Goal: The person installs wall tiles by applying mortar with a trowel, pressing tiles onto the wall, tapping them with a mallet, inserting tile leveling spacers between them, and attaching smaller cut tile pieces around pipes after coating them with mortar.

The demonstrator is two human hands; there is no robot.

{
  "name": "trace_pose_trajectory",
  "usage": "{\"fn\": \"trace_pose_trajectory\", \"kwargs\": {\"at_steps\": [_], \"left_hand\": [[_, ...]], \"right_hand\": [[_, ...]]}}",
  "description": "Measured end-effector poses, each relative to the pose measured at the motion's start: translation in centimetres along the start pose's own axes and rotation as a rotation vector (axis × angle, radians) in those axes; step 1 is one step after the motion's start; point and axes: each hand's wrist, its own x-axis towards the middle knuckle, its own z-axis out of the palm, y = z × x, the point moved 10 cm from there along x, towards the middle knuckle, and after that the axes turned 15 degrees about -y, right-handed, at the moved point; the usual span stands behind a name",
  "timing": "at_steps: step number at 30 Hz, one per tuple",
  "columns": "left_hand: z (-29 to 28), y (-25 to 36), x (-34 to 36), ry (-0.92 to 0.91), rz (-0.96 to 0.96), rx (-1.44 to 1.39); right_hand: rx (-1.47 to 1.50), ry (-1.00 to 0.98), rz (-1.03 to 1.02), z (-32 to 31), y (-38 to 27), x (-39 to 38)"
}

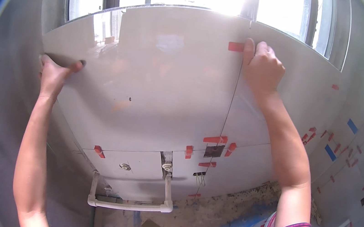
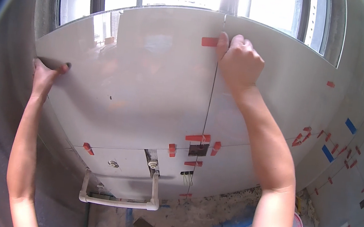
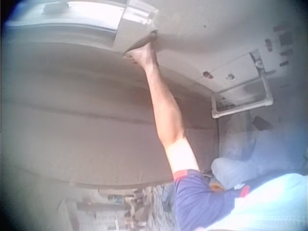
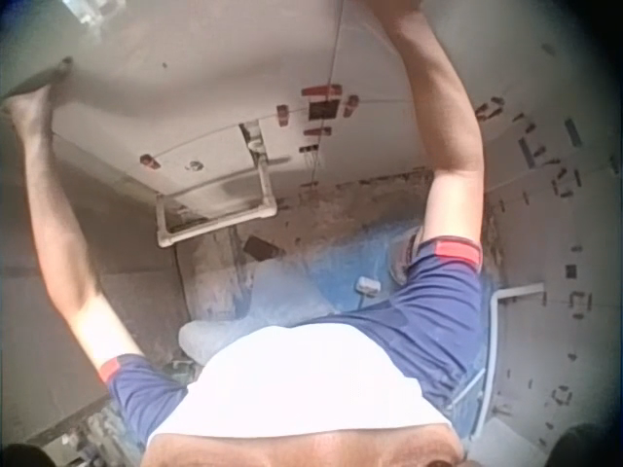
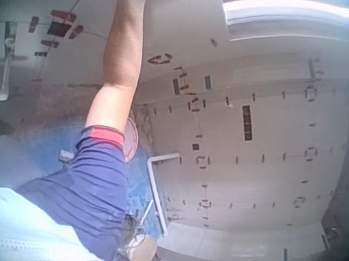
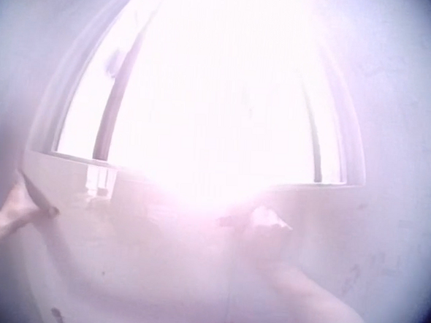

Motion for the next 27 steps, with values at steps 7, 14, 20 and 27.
{"fn": "trace_pose_trajectory", "kwargs": {"at_steps": [7,14,20,27], "left_hand": [[0.6,-1.8,1.7,-0.009,-0.054,0.055],[-0.5,-1.1,-0.3,-0.072,-0.406,0.369],[-0.2,0.4,-3.6,-0.032,-0.381,0.509],[3.0,-4.5,-20.8,-0.181,-0.078,0.214]], "right_hand": [[0.103,0.037,-0.045,0.3,0.4,0.2],[0.382,-0.382,-0.062,-1.4,1.7,4.6],[0.275,-0.558,-0.137,0.4,1.9,5.4],[-0.446,-0.457,-0.639,4.7,0.0,5.0]]}}
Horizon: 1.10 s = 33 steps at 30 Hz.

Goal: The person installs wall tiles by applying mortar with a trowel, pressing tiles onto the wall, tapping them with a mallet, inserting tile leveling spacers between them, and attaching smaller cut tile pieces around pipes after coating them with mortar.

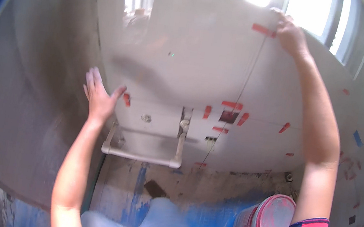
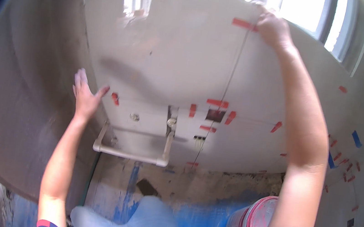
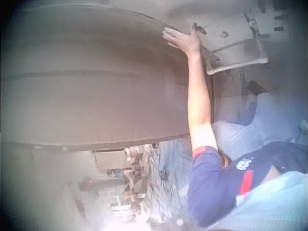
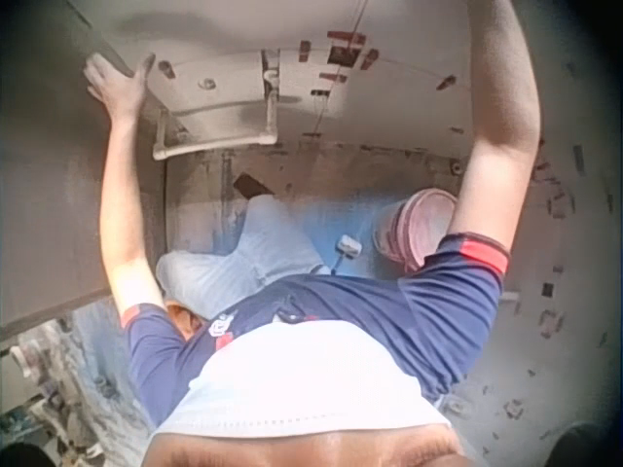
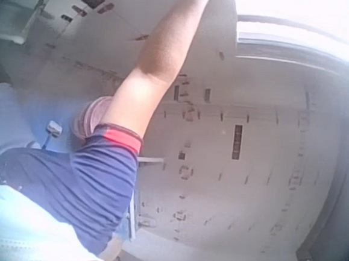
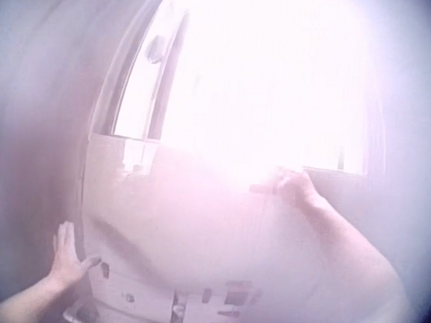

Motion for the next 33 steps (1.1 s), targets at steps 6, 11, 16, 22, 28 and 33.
{"fn": "trace_pose_trajectory", "kwargs": {"at_steps": [6,11,16,22,28,33], "left_hand": [[3.6,-13.2,-17.2,-0.148,-0.243,-0.117],[4.2,-20.6,-27.6,-0.230,-0.442,-0.109],[4.1,-25.0,-31.5,-0.335,-0.644,-0.208],[3.5,-25.7,-32.6,-0.302,-0.698,-0.229],[3.6,-26.2,-32.8,-0.293,-0.748,-0.337],[4.3,-26.7,-33.1,-0.287,-0.768,-0.363]], "right_hand": [[0.720,0.283,0.016,2.0,3.3,0.9],[1.004,0.162,-0.134,3.8,0.5,2.8],[0.256,0.134,0.123,-0.6,1.2,-1.2],[0.924,0.291,0.051,-5.0,0.1,-2.1],[1.004,0.144,0.330,-1.1,3.5,-3.9],[0.949,0.060,0.202,-1.7,4.1,-1.5]]}}
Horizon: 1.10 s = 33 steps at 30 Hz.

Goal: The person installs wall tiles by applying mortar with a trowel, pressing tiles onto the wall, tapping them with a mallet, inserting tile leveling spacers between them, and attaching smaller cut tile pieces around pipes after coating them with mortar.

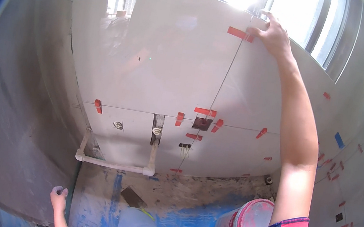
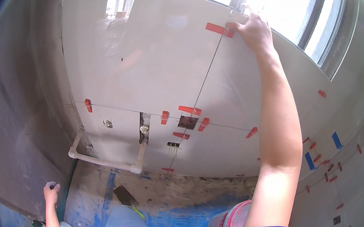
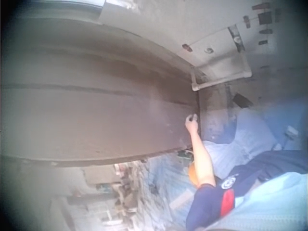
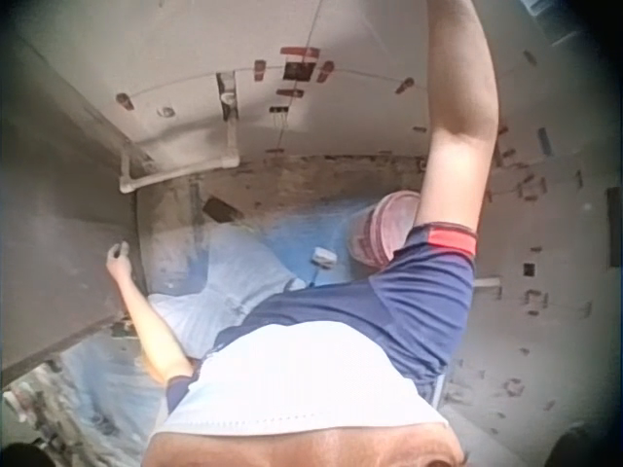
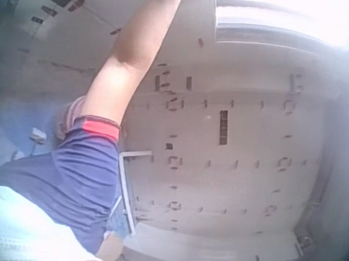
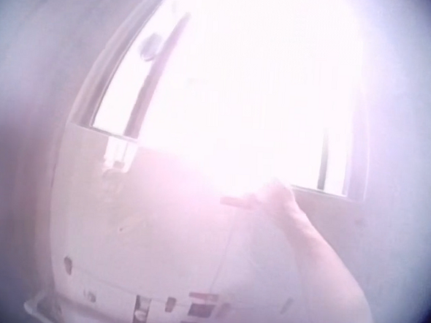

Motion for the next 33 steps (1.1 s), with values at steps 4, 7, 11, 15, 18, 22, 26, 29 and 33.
{"fn": "trace_pose_trajectory", "kwargs": {"at_steps": [4,7,11,15,18,22,26,29,33], "left_hand": [[0.9,-0.4,0.9,-0.016,0.007,-0.054],[1.6,-0.6,1.2,-0.032,-0.018,-0.100],[1.7,-1.3,1.4,-0.027,0.002,-0.119],[1.4,-3.8,2.5,-0.039,-0.022,-0.100],[1.2,-4.8,3.8,-0.096,-0.006,0.024],[1.5,-5.0,3.7,-0.165,0.030,0.398],[1.9,-7.1,4.2,-0.229,-0.035,0.391],[2.2,-9.2,5.9,-0.273,-0.019,0.449],[1.7,-14.1,7.8,-0.106,-0.132,0.045]], "right_hand": [[0.101,-0.119,0.118,-0.1,1.5,2.7],[0.371,-0.060,0.288,-0.9,4.6,3.0],[0.418,0.236,0.329,-2.8,6.2,0.7],[0.343,0.165,0.115,-0.9,2.8,-0.5],[0.307,0.079,0.188,0.5,2.7,-0.9],[0.582,0.193,0.422,1.3,6.2,-2.6],[0.640,0.427,0.443,2.7,8.3,-6.5],[0.446,0.383,0.494,5.7,9.2,-9.9],[0.290,0.248,0.586,9.6,11.5,-14.9]]}}
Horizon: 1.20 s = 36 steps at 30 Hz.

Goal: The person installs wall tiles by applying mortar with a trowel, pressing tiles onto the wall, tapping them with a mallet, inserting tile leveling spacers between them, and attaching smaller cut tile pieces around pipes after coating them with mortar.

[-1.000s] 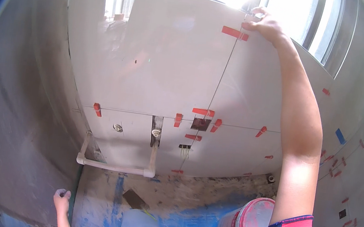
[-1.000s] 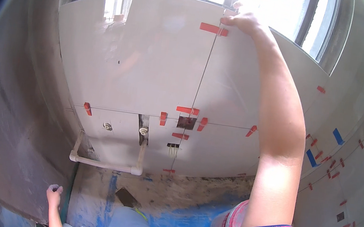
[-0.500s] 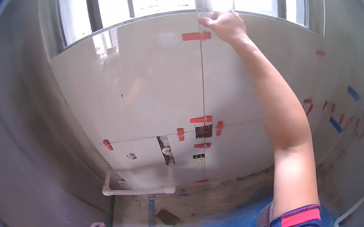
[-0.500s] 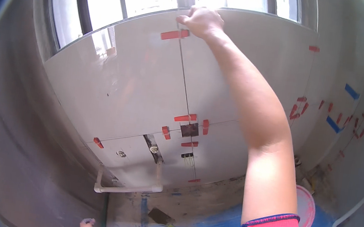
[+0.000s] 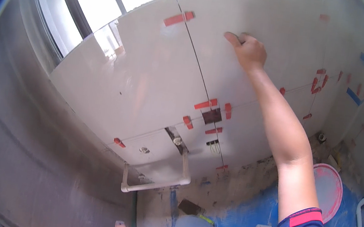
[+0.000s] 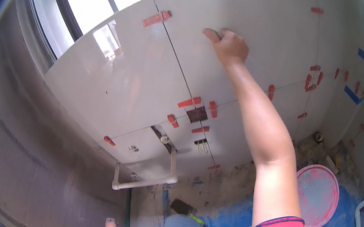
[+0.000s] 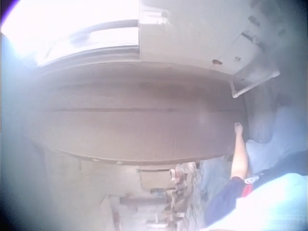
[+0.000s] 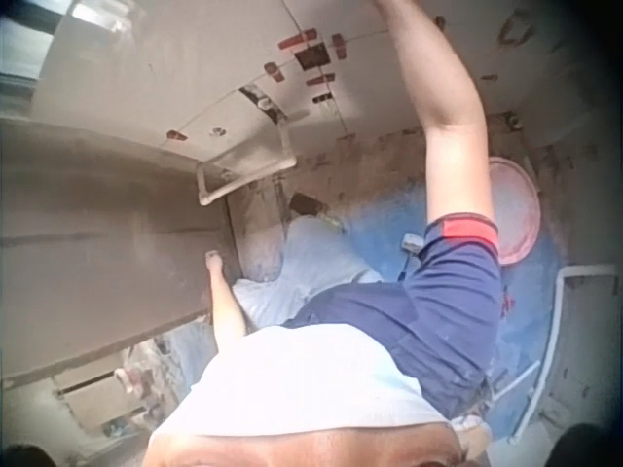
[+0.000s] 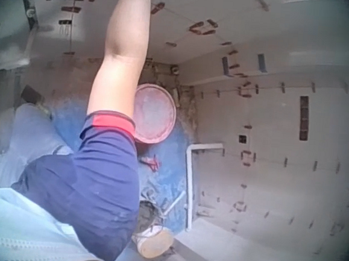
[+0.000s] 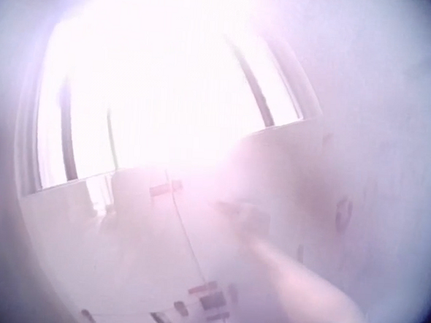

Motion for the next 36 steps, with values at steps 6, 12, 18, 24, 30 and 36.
{"fn": "trace_pose_trajectory", "kwargs": {"at_steps": [6,12,18,24,30,36], "left_hand": [[4.0,2.4,1.3,-0.082,0.011,0.223],[14.3,9.2,1.5,-0.632,0.043,0.192],[23.0,9.1,2.7,-0.921,0.135,0.533],[29.3,4.6,10.5,-0.570,0.261,0.452],[33.8,1.5,17.9,-0.257,0.234,0.135],[35.1,0.5,23.6,-0.013,0.297,0.155]], "right_hand": [[0.122,-0.233,0.284,3.5,9.9,-5.7],[-0.161,-0.373,0.372,7.3,20.5,-14.0],[-0.671,-1.145,0.092,27.4,29.6,-39.2],[-0.441,-2.331,-0.140,38.0,24.4,-70.1],[0.164,-2.021,0.722,37.2,17.8,-79.2],[0.279,-1.760,0.707,38.2,12.8,-76.0]]}}
